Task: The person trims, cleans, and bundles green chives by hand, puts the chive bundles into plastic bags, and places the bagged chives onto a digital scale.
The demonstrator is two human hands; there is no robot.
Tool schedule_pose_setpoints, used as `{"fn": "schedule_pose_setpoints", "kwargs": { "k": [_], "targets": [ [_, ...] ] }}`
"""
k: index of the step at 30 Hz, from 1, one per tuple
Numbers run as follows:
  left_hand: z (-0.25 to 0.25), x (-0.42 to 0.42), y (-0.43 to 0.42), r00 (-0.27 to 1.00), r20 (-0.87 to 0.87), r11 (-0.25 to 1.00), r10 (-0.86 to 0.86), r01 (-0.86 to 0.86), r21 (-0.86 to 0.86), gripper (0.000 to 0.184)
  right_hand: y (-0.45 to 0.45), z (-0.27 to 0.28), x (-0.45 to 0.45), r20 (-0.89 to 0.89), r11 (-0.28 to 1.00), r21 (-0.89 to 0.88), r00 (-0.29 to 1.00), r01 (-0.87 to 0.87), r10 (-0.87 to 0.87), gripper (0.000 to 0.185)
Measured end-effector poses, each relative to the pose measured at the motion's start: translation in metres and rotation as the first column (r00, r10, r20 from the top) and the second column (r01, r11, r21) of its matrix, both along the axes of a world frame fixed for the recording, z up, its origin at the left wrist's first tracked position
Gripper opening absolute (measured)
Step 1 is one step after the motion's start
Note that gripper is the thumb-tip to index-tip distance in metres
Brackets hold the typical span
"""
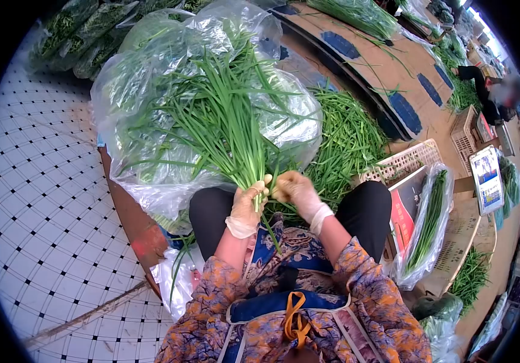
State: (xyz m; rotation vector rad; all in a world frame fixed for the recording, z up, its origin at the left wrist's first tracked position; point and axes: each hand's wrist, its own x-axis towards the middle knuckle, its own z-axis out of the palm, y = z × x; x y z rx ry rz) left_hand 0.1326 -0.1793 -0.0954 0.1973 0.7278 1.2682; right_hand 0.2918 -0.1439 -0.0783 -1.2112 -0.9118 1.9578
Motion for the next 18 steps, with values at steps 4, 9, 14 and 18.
{"fn": "schedule_pose_setpoints", "kwargs": {
  "k": [4, 9, 14, 18],
  "targets": [
    [0.005, 0.003, 0.0, 1.0, 0.006, 1.0, 0.01, -0.01, 0.0, 0.027, 0.023, 0.018, 0.042, 0.037, 0.961, 0.104, 0.965, 0.256, -0.261, 0.011],
    [0.001, 0.01, 0.003, 0.999, 0.035, 1.0, 0.013, -0.014, 0.026, 0.028, 0.009, 0.046, 0.014, 0.231, 0.946, 0.323, 0.97, -0.007, -0.072, 0.044],
    [-0.002, 0.007, 0.002, 0.994, -0.075, 0.997, 0.077, -0.079, -0.017, 0.029, -0.011, 0.018, 0.003, 0.467, 0.862, 0.214, 0.823, -0.46, 0.323, 0.04],
    [-0.002, 0.007, 0.002, 0.999, 0.031, 0.999, 0.029, -0.028, -0.044, 0.032, -0.019, 0.009, 0.006, 0.356, 0.872, 0.246, 0.876, -0.424, 0.325, 0.02]
  ]
}}
